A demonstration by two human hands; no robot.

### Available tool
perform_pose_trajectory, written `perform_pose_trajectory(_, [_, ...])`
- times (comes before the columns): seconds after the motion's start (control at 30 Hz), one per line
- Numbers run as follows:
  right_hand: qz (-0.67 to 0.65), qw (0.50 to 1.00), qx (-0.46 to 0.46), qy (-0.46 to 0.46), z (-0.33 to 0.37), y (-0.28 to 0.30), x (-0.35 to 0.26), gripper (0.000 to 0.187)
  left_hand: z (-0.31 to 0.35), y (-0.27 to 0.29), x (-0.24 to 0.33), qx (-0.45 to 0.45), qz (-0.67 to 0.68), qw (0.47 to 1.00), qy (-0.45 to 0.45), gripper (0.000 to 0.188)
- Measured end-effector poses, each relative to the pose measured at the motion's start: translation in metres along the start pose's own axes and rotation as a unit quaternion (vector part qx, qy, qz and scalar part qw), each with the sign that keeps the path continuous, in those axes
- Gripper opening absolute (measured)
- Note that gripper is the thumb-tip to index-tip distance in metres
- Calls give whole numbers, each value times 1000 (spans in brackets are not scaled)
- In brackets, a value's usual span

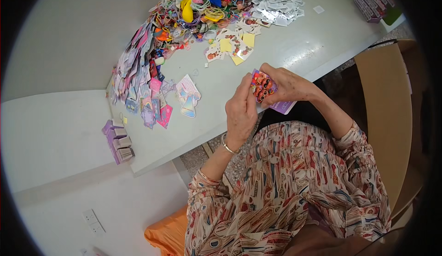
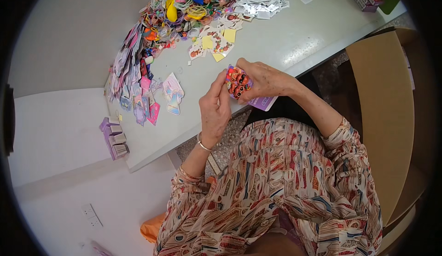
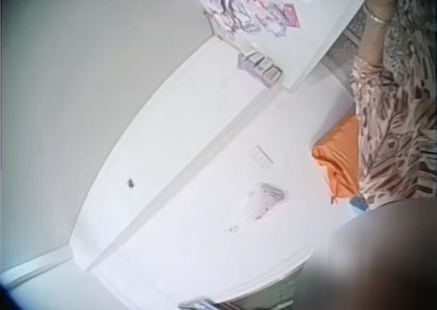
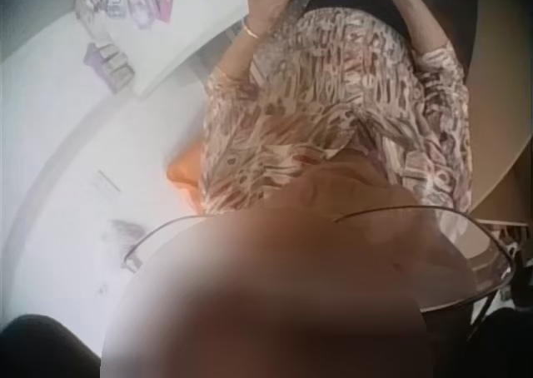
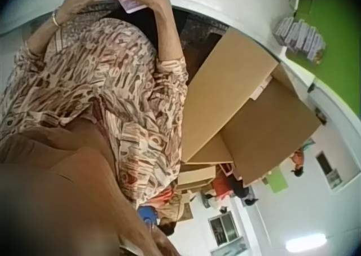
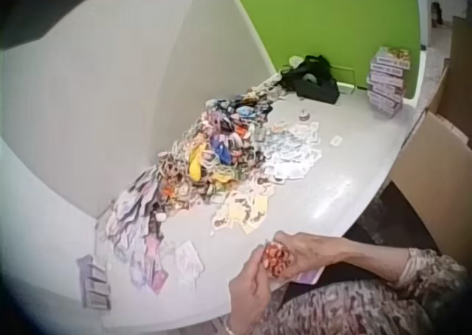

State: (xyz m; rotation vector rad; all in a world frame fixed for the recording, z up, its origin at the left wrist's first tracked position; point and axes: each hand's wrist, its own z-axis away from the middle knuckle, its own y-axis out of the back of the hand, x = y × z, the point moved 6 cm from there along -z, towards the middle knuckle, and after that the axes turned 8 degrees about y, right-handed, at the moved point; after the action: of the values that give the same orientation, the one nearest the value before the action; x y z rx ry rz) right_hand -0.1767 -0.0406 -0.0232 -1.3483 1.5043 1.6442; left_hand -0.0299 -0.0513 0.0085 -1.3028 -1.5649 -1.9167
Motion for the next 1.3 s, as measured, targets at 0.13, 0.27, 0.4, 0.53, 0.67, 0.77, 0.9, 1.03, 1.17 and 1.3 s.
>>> perform_pose_trajectory(0.13, [15, 1000, -2, 3, 1, 1, 1, 64, -7, -4, -13, 0, 84, 996, 8, 35])
perform_pose_trajectory(0.27, [15, 1000, -19, -5, 0, 17, -11, 75, -25, -6, -17, -68, 334, 932, 126, 30])
perform_pose_trajectory(0.4, [-337, 941, 14, 36, 25, 58, 12, 107, -38, -5, -34, -91, 504, 837, 191, 27])
perform_pose_trajectory(0.53, [-67, 987, 106, 103, 31, 54, -9, 103, -39, -40, -25, -175, 626, 707, 279, 36])
perform_pose_trajectory(0.67, [17, 979, 201, 41, 31, 52, -22, 82, -47, -60, -12, -213, 555, 772, 226, 27])
perform_pose_trajectory(0.77, [100, 959, 264, -33, 39, 73, -18, 78, -85, -24, -31, -59, 228, 965, 116, 24])
perform_pose_trajectory(0.9, [310, 918, 237, -73, 48, 86, -8, 78, -127, 7, -28, 111, -137, 978, -109, 36])
perform_pose_trajectory(1.03, [346, 911, 199, -106, 48, 85, -11, 79, -137, -3, -44, 132, -265, 952, -71, 35])
perform_pose_trajectory(1.17, [368, 909, 169, -94, 37, 76, -17, 79, -147, 17, -67, 185, -204, 957, -94, 33])
perform_pose_trajectory(1.3, [399, 900, 157, -76, 30, 69, -17, 79, -145, 35, -48, 104, 147, 983, -20, 17])
